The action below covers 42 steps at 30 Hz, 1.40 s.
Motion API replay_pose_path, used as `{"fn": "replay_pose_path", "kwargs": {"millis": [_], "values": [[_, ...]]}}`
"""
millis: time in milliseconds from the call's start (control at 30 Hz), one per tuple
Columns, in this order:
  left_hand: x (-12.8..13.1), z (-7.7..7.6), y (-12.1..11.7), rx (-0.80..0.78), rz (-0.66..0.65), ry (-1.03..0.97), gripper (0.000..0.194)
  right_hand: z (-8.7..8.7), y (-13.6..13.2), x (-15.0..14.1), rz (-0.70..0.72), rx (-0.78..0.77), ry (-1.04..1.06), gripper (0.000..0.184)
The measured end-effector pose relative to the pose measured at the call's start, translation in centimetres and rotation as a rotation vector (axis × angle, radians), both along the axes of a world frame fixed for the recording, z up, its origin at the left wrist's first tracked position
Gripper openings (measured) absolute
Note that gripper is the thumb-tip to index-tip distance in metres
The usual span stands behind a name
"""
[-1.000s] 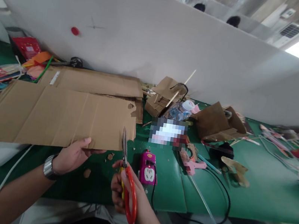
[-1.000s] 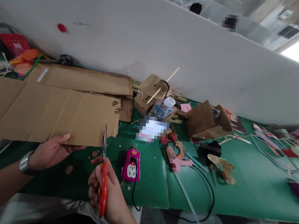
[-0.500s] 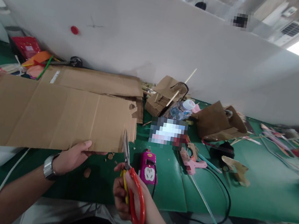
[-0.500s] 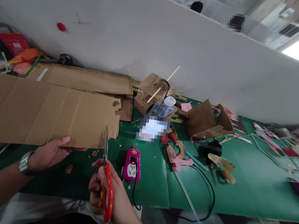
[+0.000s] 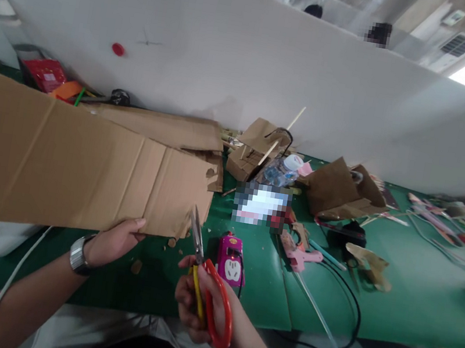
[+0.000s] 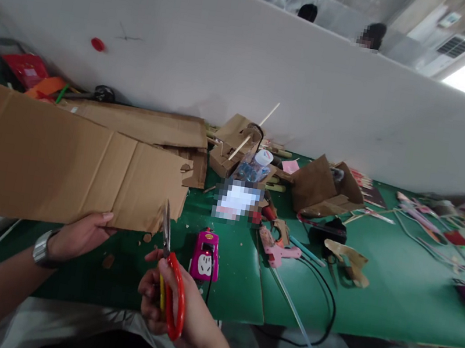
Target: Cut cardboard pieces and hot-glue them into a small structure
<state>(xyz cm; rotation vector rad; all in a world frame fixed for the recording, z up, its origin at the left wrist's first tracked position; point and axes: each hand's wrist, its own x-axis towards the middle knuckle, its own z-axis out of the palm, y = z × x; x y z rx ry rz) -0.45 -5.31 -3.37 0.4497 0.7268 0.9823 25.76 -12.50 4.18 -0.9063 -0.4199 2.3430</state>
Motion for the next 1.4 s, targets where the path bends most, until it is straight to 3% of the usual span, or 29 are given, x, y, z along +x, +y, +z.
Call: {"fn": "replay_pose_path", "kwargs": {"millis": [267, 633, 933, 1000, 1100, 1200, 1267, 1400], "values": [[0.7, 1.6, 0.4, 0.080, 0.004, -0.115, 0.026, -0.7, -0.9, -0.3, 0.021, 0.054, -0.006, 0.058], [0.5, 2.1, 0.9, 0.046, 0.052, -0.242, 0.026, -0.3, -1.3, -1.0, 0.032, 0.043, 0.017, 0.061], [0.4, 1.9, 1.2, 0.000, 0.075, -0.206, 0.034, 0.3, -1.6, -1.3, 0.027, 0.046, -0.001, 0.057], [0.4, 2.1, 1.4, 0.009, 0.118, -0.213, 0.039, 0.3, -1.7, -1.0, 0.034, 0.099, -0.068, 0.057], [0.4, 2.3, 1.7, 0.008, 0.212, -0.217, 0.043, 0.8, -1.5, -0.3, 0.001, 0.323, -0.324, 0.049], [0.1, 2.3, 1.8, -0.018, 0.209, -0.231, 0.031, 1.3, -1.3, 0.1, 0.006, 0.493, -0.549, 0.040], [-0.1, 2.1, 1.8, -0.017, 0.164, -0.245, 0.025, 1.3, -1.3, -0.1, 0.037, 0.458, -0.519, 0.043], [0.0, 2.0, 1.6, 0.010, 0.142, -0.255, 0.036, 0.4, -1.7, -1.1, 0.094, 0.338, -0.333, 0.055]]}}
